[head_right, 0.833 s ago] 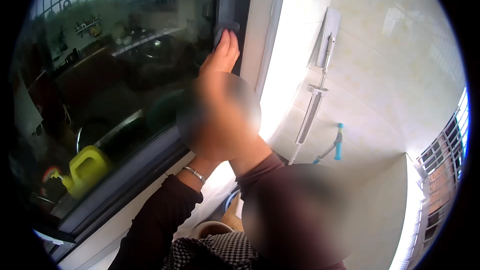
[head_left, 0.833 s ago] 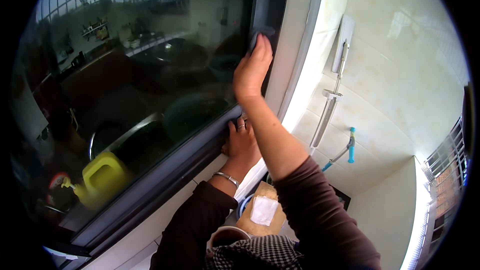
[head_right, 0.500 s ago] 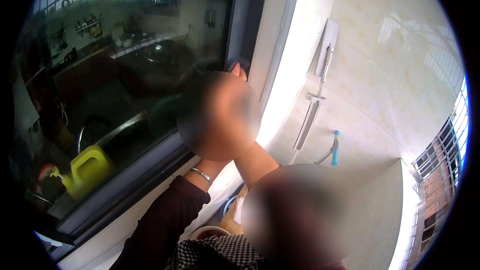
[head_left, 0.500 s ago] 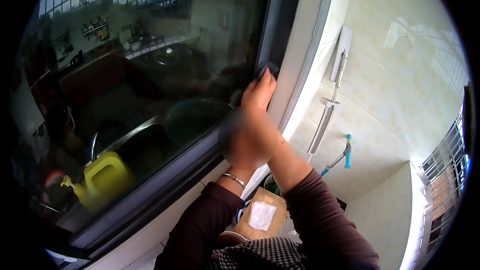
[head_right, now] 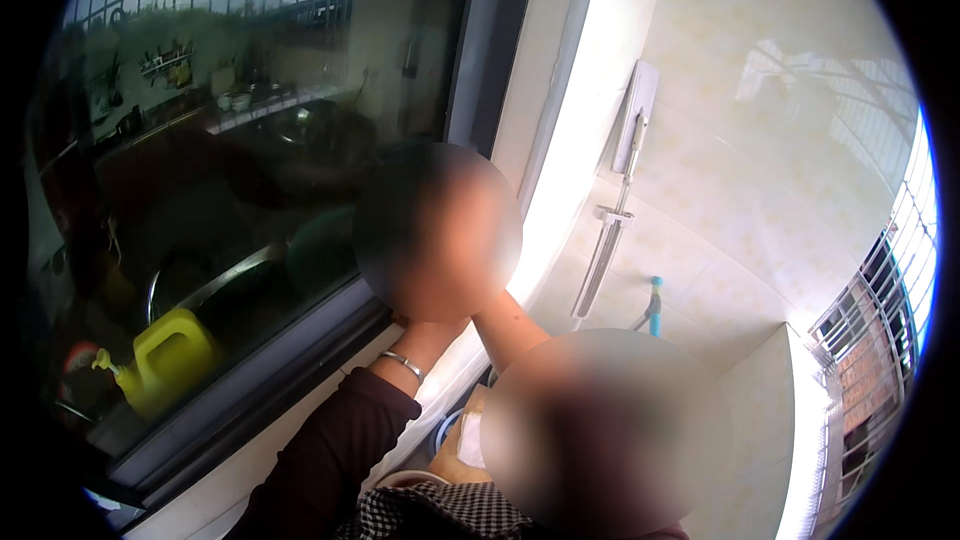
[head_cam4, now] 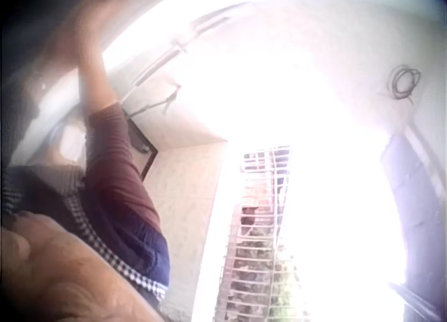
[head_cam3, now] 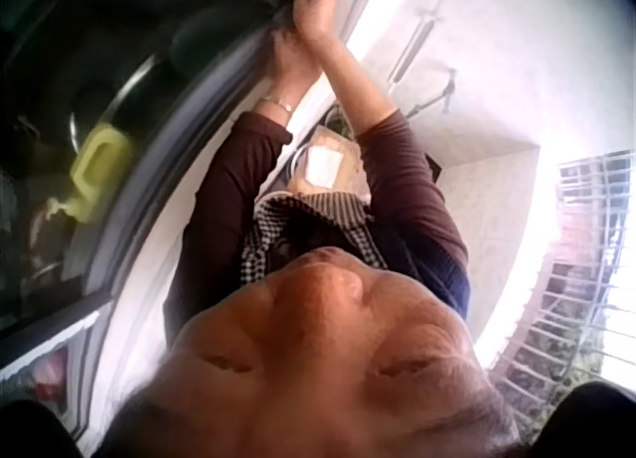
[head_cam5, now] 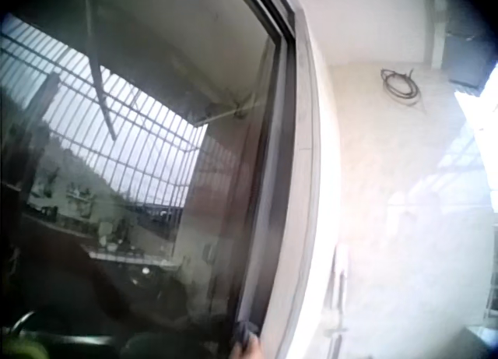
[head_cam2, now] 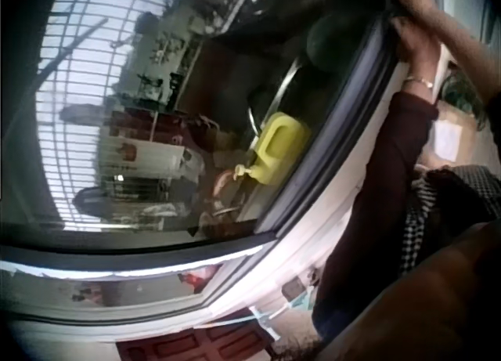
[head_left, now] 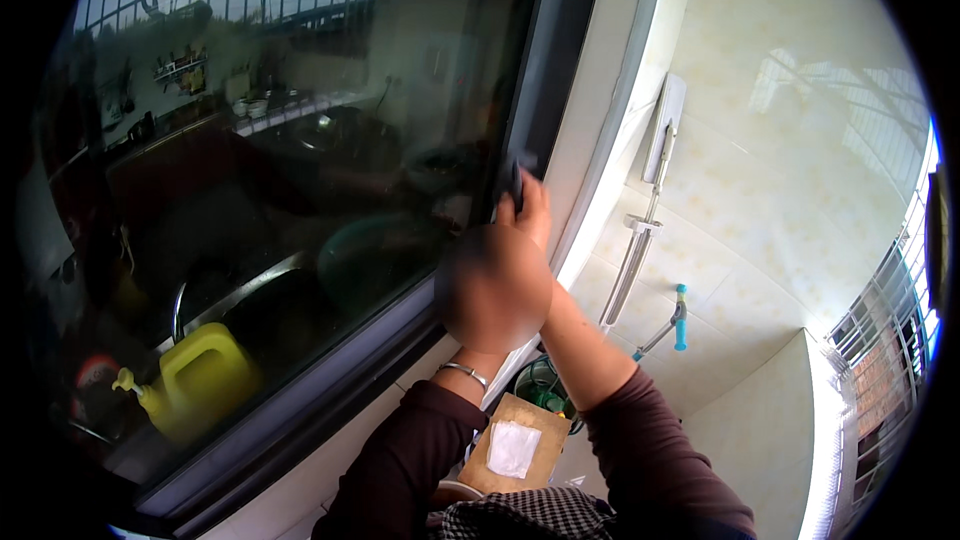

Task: The person wipes a large window pane and its frame using a dark cloth, moving methodically across the surface and along the edges. After finishing the window, the person walks into the kitchen, picks up a cloth from a table, and rinses it under the sink faucet.

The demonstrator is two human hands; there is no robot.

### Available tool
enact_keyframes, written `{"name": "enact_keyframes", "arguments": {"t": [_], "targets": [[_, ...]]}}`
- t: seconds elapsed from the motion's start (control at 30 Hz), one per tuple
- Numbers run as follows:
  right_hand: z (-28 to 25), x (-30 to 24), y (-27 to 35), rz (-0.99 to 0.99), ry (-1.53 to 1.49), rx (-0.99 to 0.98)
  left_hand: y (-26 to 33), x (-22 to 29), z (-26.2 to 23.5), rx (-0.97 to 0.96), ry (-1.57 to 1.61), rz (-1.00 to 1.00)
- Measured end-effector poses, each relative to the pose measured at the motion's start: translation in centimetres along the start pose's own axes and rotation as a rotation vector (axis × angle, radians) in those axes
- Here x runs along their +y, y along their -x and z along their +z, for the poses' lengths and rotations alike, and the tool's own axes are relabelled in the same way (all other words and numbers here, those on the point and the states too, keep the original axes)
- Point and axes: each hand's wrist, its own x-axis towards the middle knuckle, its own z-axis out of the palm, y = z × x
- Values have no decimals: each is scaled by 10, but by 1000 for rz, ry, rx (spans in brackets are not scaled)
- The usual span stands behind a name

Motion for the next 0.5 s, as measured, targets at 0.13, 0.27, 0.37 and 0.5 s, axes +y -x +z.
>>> {"name": "enact_keyframes", "arguments": {"t": [0.13, 0.27, 0.37, 0.5], "targets": [[-25, -87, -110, -488, -30, 252, -8, 16, -12, -327, -145, -42], [-24, -82, -157, -519, 153, 238, -4, 18, -2, -225, -149, -13], [-1, -47, -103, -418, 217, 167, -1, 11, 2, -200, -218, -25], [-4, -11, -10, -247, 194, -4, -11, 15, -5, -332, 63, -116]]}}
